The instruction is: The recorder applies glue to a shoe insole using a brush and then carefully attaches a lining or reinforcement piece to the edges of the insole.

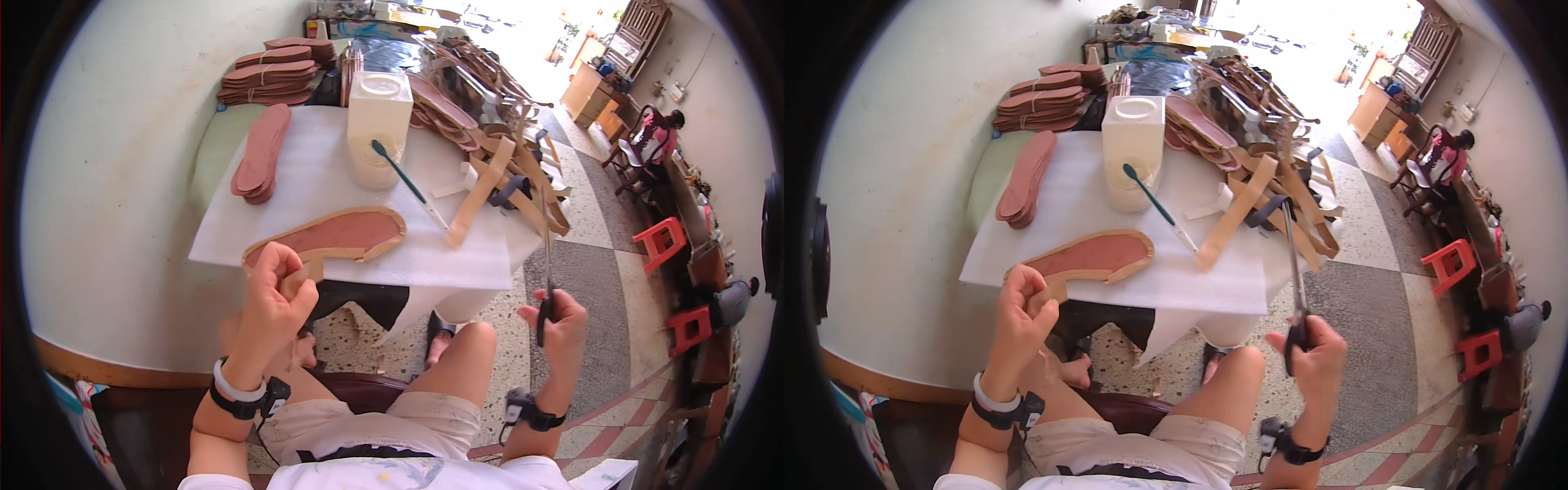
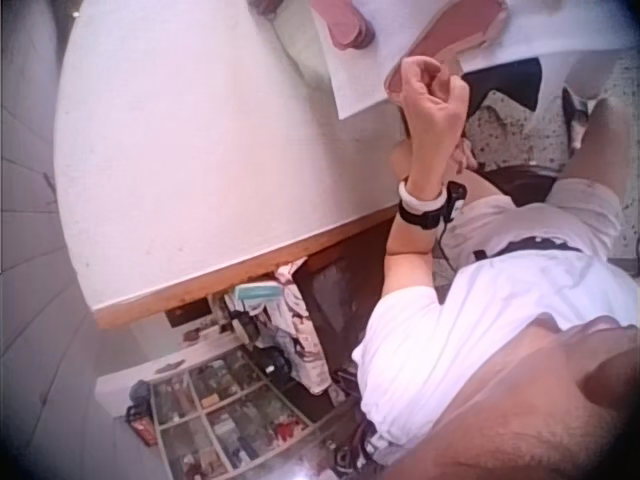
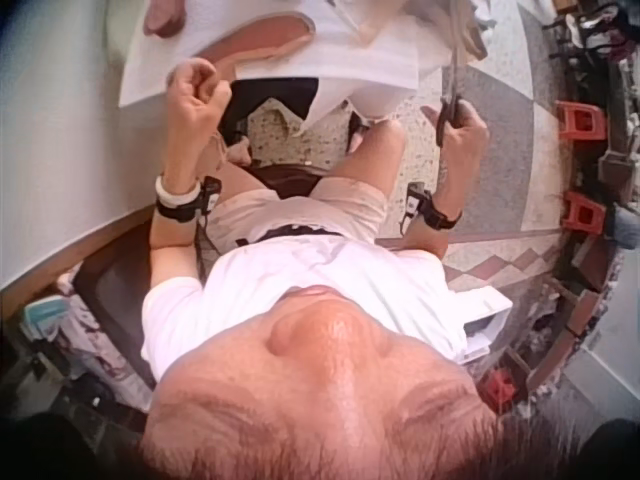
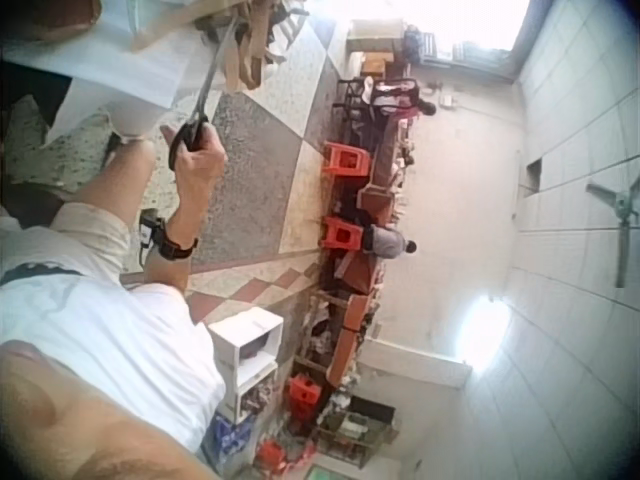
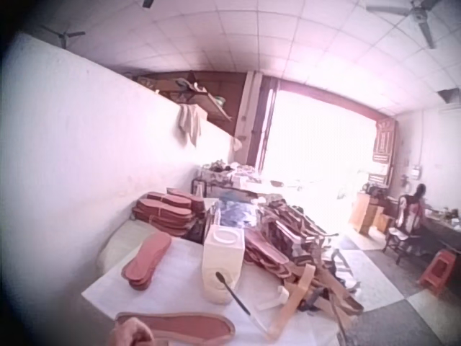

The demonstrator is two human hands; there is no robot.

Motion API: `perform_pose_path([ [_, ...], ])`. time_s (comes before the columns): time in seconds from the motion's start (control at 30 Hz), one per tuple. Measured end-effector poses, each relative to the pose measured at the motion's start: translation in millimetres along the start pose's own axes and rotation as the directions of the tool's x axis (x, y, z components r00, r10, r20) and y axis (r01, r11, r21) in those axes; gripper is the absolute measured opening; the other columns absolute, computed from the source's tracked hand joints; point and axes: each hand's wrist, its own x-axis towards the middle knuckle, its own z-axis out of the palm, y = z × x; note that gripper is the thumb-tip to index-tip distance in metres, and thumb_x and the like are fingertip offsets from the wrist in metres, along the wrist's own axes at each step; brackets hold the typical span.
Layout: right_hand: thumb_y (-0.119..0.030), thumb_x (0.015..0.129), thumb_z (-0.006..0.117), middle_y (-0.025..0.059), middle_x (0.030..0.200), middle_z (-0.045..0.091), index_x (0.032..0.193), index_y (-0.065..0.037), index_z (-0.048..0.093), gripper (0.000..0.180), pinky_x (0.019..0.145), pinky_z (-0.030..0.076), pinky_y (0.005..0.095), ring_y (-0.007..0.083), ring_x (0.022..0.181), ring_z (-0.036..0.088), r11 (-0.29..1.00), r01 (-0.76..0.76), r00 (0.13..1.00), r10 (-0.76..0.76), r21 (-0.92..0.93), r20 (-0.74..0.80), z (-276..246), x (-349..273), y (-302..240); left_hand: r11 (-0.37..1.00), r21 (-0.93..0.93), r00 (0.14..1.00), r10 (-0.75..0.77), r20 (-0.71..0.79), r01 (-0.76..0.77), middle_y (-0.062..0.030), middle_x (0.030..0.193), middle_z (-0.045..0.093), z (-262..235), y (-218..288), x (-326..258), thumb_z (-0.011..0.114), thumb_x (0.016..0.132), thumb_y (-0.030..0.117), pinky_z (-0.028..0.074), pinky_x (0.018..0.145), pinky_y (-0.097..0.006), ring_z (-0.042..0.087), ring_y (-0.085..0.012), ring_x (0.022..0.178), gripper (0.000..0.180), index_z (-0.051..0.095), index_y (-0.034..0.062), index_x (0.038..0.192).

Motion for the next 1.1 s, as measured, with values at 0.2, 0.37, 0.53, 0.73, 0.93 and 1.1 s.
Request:
perform_pose_path([
  [0.2,-0.033,0.062,0.081,0.0131,0.057,0.057,0.067,0.001,0.061,0.039,0.053,0.043,0.0371,0.0299,0.052,0.056,0.752,0.037,0.996,0.026,-0.658,0.086,-45,23,-21,0.873,0.432,0.969,0.248,0.009,-0.227,-0.0102,0.081,0.056,-11,5,6,0.066,0.083,0.005,0.042,0.057,-0.028,0.052,-0.0174,0.063,0.007,0.063,-0.0004,0.087],
  [0.37,-0.025,0.065,0.070,0.0194,0.074,0.065,0.085,-0.004,0.072,0.029,0.070,0.051,0.0393,0.0338,0.075,0.066,0.600,-0.010,1.000,0.013,-0.800,-0.003,-17,53,-30,0.730,0.668,0.941,0.311,-0.137,-0.144,-0.0120,0.095,0.059,-30,11,14,0.056,0.080,-0.004,0.049,0.061,-0.039,0.062,-0.0307,0.071,0.022,0.068,0.0042,0.097],
  [0.53,-0.033,0.063,0.076,0.0172,0.077,0.068,0.082,-0.002,0.072,0.037,0.072,0.051,0.0382,0.0316,0.077,0.067,0.610,-0.005,0.999,-0.023,-0.793,-0.023,2,75,-31,0.700,0.710,0.988,0.148,-0.050,-0.069,-0.0132,0.106,0.060,-56,2,13,0.060,0.080,0.003,0.051,0.069,-0.039,0.064,-0.0302,0.079,0.027,0.066,0.0036,0.106],
  [0.73,-0.029,0.063,0.077,0.0202,0.089,0.069,0.094,0.000,0.071,0.042,0.082,0.051,0.0387,0.0321,0.090,0.067,0.703,-0.011,1.000,0.008,-0.711,-0.007,27,116,-26,0.691,0.722,0.998,0.055,-0.003,-0.036,-0.0128,0.104,0.061,-62,-17,28,0.076,0.073,0.029,0.050,0.075,-0.038,0.063,-0.0290,0.084,0.045,0.065,-0.0012,0.105],
  [0.93,-0.015,0.068,0.074,0.0225,0.099,0.067,0.101,0.004,0.067,0.039,0.087,0.049,0.0396,0.0348,0.097,0.064,0.749,0.279,0.949,-0.311,-0.601,0.054,31,119,-7,0.743,0.665,0.997,-0.077,-0.023,0.073,-0.0134,0.096,0.063,-59,3,19,0.084,0.063,0.031,0.050,0.074,-0.035,0.063,-0.0275,0.082,0.047,0.066,-0.0016,0.093],
  [1.1,-0.009,0.080,0.071,0.0137,0.077,0.070,0.091,0.005,0.069,0.019,0.065,0.053,0.0292,0.0214,0.070,0.069,0.956,0.250,0.968,-0.247,-0.150,0.042,59,64,-39,0.889,0.268,0.917,-0.397,0.042,0.372,-0.0081,0.088,0.065,-52,2,-4,0.084,0.069,0.023,0.050,0.071,-0.028,0.061,-0.0137,0.078,0.042,0.061,-0.0013,0.093],
])
